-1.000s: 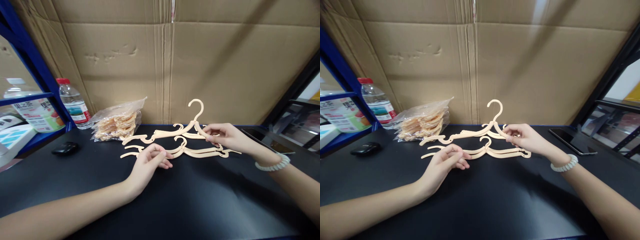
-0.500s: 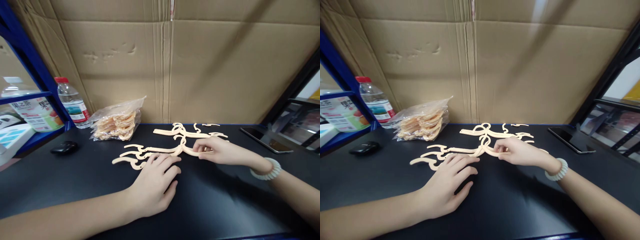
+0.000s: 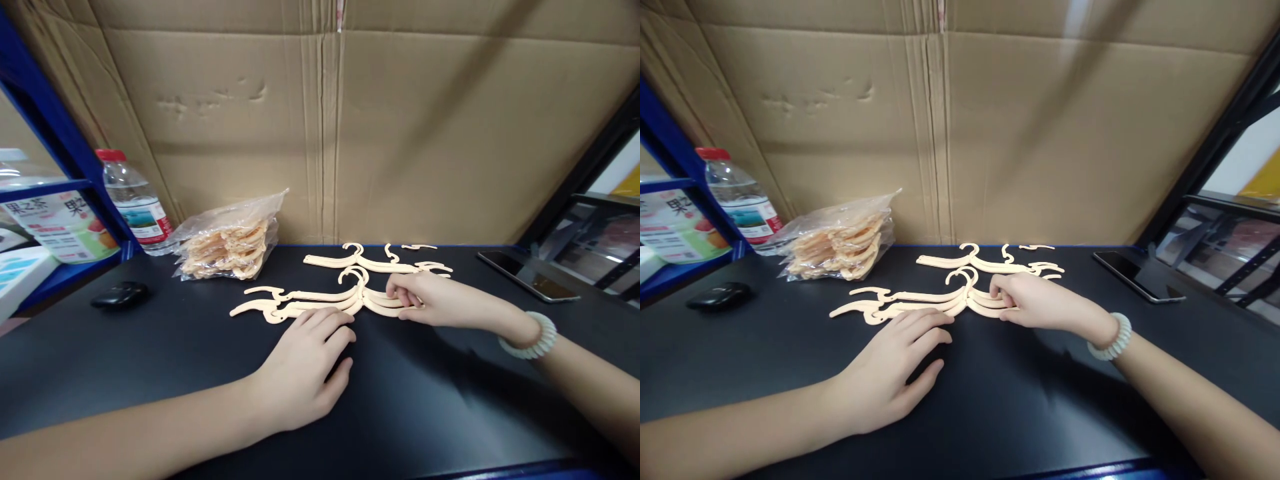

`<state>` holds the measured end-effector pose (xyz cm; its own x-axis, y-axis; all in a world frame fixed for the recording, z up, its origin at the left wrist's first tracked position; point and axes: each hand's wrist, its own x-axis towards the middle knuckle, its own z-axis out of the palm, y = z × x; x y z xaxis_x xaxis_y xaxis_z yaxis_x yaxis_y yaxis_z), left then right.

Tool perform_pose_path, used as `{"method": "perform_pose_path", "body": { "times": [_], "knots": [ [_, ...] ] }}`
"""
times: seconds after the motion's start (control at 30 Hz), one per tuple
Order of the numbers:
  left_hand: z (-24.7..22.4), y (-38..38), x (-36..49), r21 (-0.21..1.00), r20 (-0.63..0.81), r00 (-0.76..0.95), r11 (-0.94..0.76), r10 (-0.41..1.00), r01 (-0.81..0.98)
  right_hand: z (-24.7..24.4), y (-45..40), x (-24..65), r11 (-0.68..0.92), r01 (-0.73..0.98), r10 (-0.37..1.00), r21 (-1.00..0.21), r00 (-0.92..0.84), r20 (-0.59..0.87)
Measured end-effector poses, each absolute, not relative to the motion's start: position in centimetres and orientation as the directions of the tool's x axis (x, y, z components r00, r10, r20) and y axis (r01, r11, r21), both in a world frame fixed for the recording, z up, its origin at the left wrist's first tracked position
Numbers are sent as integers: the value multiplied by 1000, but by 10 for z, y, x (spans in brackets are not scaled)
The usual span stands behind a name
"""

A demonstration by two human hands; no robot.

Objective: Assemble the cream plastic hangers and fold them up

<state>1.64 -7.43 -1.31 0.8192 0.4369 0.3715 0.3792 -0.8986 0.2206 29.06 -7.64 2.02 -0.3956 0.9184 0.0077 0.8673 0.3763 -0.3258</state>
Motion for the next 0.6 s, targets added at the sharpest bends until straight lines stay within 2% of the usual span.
{"method": "perform_pose_path", "body": {
  "times": [0.3, 0.43, 0.6],
  "knots": [
    [-10, -71, 18, 270, 315, 851, -899, 420, 344, 24, -71, 298, 377, 892, 923, -251, -383, 24],
    [-9, -71, 19, 295, 264, 863, -888, 431, 353, 27, -69, 301, 368, 896, 927, -247, -373, 28],
    [-9, -71, 19, 278, 265, 866, -893, 424, 353, 29, -70, 301, 384, 888, 921, -252, -387, 38]
  ]
}}
